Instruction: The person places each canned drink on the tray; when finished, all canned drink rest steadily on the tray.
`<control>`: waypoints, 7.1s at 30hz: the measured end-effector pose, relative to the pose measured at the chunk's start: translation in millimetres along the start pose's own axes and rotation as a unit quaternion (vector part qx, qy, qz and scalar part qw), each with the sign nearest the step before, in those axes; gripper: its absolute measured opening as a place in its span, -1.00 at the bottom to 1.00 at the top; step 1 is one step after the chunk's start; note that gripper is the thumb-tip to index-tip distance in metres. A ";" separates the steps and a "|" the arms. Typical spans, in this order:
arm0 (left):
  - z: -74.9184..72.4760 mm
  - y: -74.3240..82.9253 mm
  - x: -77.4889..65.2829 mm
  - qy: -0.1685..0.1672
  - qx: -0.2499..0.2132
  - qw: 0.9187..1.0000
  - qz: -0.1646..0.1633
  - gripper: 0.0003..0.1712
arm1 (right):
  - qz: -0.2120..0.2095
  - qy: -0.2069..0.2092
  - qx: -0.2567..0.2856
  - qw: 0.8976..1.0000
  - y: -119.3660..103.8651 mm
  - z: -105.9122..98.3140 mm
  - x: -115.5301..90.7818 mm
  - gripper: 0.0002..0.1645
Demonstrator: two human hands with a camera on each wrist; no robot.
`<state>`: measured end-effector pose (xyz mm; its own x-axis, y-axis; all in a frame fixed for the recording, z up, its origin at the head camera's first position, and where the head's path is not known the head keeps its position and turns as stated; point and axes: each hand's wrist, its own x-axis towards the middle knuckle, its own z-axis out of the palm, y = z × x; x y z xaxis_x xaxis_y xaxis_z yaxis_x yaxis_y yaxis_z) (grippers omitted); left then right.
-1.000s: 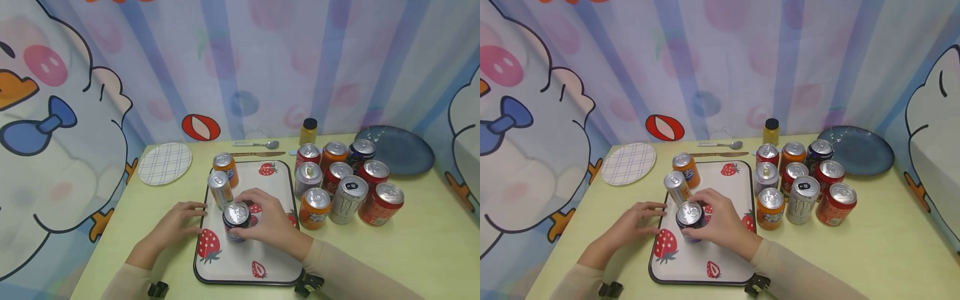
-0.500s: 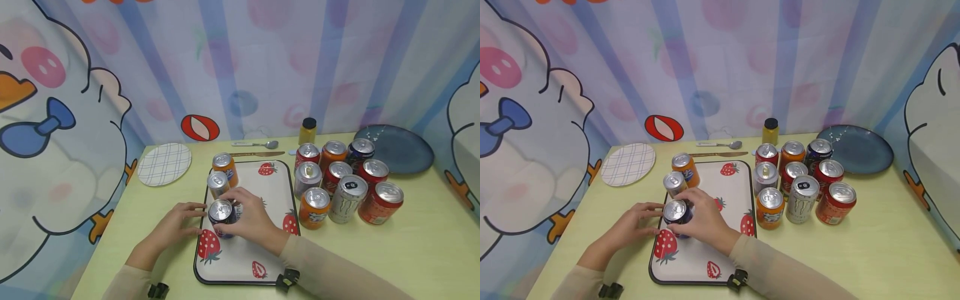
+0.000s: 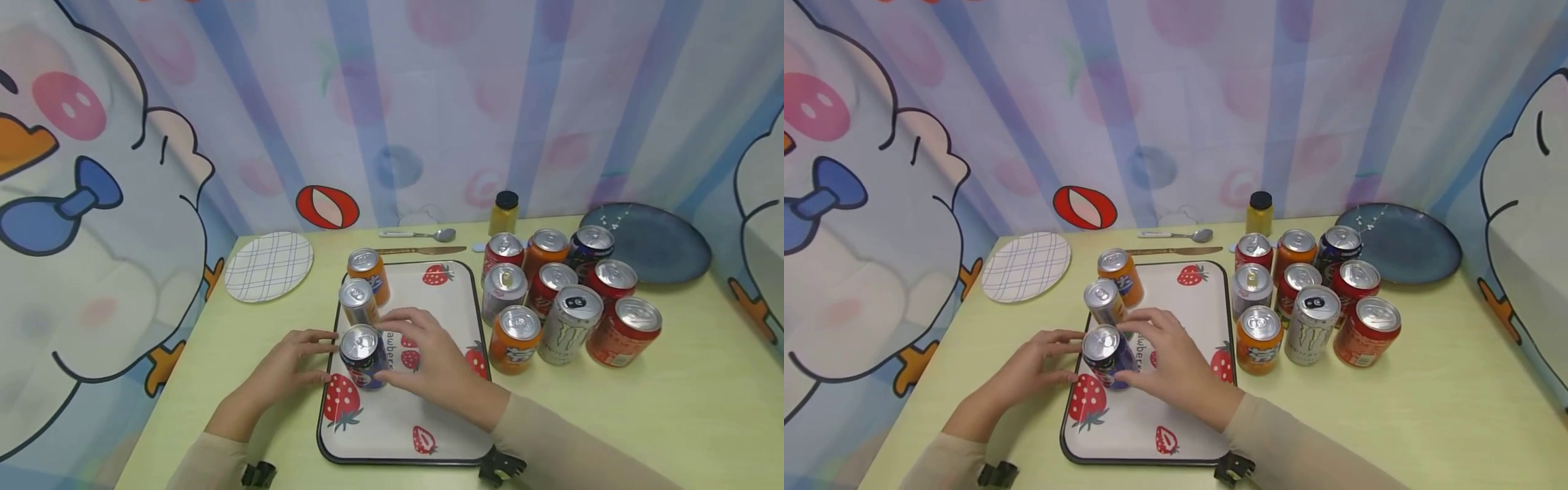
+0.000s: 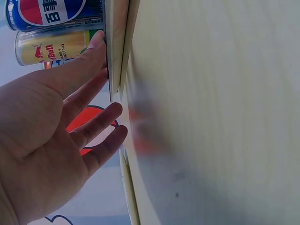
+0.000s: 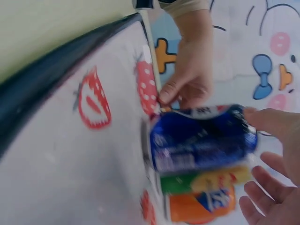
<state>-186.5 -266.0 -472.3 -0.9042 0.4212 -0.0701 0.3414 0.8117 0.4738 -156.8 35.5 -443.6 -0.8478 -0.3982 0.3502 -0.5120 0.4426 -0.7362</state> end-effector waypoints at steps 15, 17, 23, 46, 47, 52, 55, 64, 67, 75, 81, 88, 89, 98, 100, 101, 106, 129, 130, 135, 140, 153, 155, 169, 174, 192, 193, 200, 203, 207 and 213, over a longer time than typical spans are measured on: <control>-0.9 2.0 -0.5 0.002 -0.003 1.000 -0.001 -0.46 | -0.058 0.020 -0.193 0.979 21.1 -104.6 -45.9 -0.30; -1.0 1.9 -0.4 0.001 -0.003 1.000 -0.002 -0.46 | -0.049 0.004 -0.211 0.976 21.5 -117.1 -47.3 -0.30; -1.0 1.5 -0.1 -0.001 -0.007 1.000 -0.004 -0.46 | -0.016 -0.051 -0.258 0.965 23.2 -153.3 -42.3 -0.30; -0.4 -0.6 -0.7 0.007 0.002 1.000 0.014 -0.46 | -0.021 -0.075 -0.306 0.949 42.0 -170.4 -36.2 -0.25; -0.3 -0.5 -0.7 0.007 0.002 1.000 0.013 -0.46 | -0.025 -0.070 -0.303 0.950 42.0 -170.5 -37.0 -0.24; -0.2 0.5 -0.9 0.010 0.004 1.000 0.016 -0.46 | -0.052 -0.035 -0.272 0.960 38.3 -167.5 -40.7 -0.22; -0.4 1.1 -1.1 0.009 0.005 1.000 0.017 -0.45 | -0.066 -0.021 -0.229 0.971 32.9 -160.5 -44.3 -0.22; -0.1 0.9 -0.8 0.006 0.009 1.000 0.012 -0.45 | -0.075 0.003 -0.102 0.992 12.5 -101.8 -55.1 -0.15; 0.2 0.3 -0.8 0.003 0.006 1.000 0.010 -0.45 | -0.074 -0.008 -0.059 0.995 4.4 -77.6 -53.2 -0.18; -0.3 -0.5 0.4 0.004 0.001 1.000 0.018 -0.46 | -0.050 -0.037 0.010 0.998 -17.4 -20.6 -46.9 -0.20; -0.3 -2.3 1.3 0.010 0.001 0.999 0.032 -0.47 | -0.075 -0.020 0.028 0.997 -25.2 13.4 -40.9 -0.24; 0.2 -2.7 -0.7 0.012 0.002 0.999 0.033 -0.47 | -0.084 -0.015 0.010 0.996 -28.2 27.3 -35.4 -0.23; 0.0 -2.4 -0.7 0.012 0.002 0.999 0.031 -0.47 | -0.084 -0.014 0.006 0.996 -28.1 28.0 -35.1 -0.22; -3.5 1.0 0.9 0.014 0.009 0.999 0.034 -0.46 | -0.083 -0.011 -0.008 0.996 -25.5 26.9 -37.3 -0.16; -3.5 0.3 0.9 0.016 0.007 0.999 0.037 -0.46 | -0.074 -0.019 0.002 0.997 -25.1 22.8 -39.0 -0.17; -3.3 -0.1 0.8 0.016 0.005 0.999 0.038 -0.46 | -0.071 -0.024 0.007 0.997 -24.4 19.4 -40.1 -0.16; 0.7 -4.1 -1.8 0.017 -0.003 0.999 0.043 -0.45 | -0.073 -0.002 -0.011 0.997 -12.5 -8.0 -49.9 -0.24; 1.6 -6.7 -0.6 0.024 -0.009 0.998 0.054 -0.46 | -0.014 0.239 -0.182 0.954 69.8 -161.0 -89.8 -0.14; 2.0 -6.8 -0.7 0.025 -0.009 0.998 0.055 -0.47 | -0.005 0.241 -0.182 0.953 71.4 -161.6 -91.1 -0.14; 3.7 -6.9 -0.4 0.023 -0.006 0.998 0.055 -0.47 | 0.016 0.254 -0.179 0.950 78.5 -163.6 -96.7 -0.12; 3.8 -6.2 -0.8 0.018 -0.009 0.999 0.047 -0.47 | 0.040 0.257 -0.182 0.948 82.0 -167.1 -99.1 -0.11; 1.6 -4.4 -1.5 0.018 -0.005 0.999 0.041 -0.47 | 0.122 0.240 -0.091 0.959 66.0 -163.7 -86.5 -0.26; 1.4 -4.3 -1.8 0.017 -0.006 0.999 0.038 -0.47 | 0.125 0.234 -0.073 0.961 60.8 -159.9 -82.1 -0.26; -3.8 -6.1 -1.9 0.023 0.004 0.999 0.042 -0.47 | 0.045 0.171 -0.005 0.984 31.0 -111.0 2.9 -0.26; -3.1 -6.9 -2.3 0.025 -0.007 0.999 0.040 -0.47 | 0.020 0.154 -0.005 0.988 35.2 -83.9 41.9 -0.28; 1.7 -5.1 0.9 0.015 -0.004 0.999 0.038 -0.47 | 0.032 0.139 0.002 0.990 64.2 -42.3 100.6 -0.32; 1.7 -4.9 0.7 0.015 -0.003 0.999 0.037 -0.47 | 0.034 0.135 -0.001 0.990 64.1 -42.1 100.9 -0.31; 2.9 -6.6 -0.9 0.022 -0.010 0.999 0.042 -0.47 | 0.029 0.098 -0.050 0.993 59.1 -48.3 87.0 -0.10; 3.6 -7.6 -1.8 0.024 -0.009 0.999 0.048 -0.47 | 0.020 0.095 -0.066 0.993 54.2 -57.3 68.4 -0.14; 3.7 -7.8 -1.8 0.028 -0.004 0.998 0.050 -0.47 | 0.014 0.094 -0.093 0.991 45.6 -77.2 35.3 -0.25; 3.1 -7.0 -0.6 0.022 -0.007 0.999 0.047 -0.46 | -0.010 0.130 -0.169 0.977 56.5 -115.7 -24.8 -0.30</control>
<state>-187.5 -270.7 -478.3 -0.8787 0.4771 0.0146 0.4225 0.7632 0.4889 -180.7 163.3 -426.9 -0.8215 -0.2117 0.5294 -0.5078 0.6938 -0.5106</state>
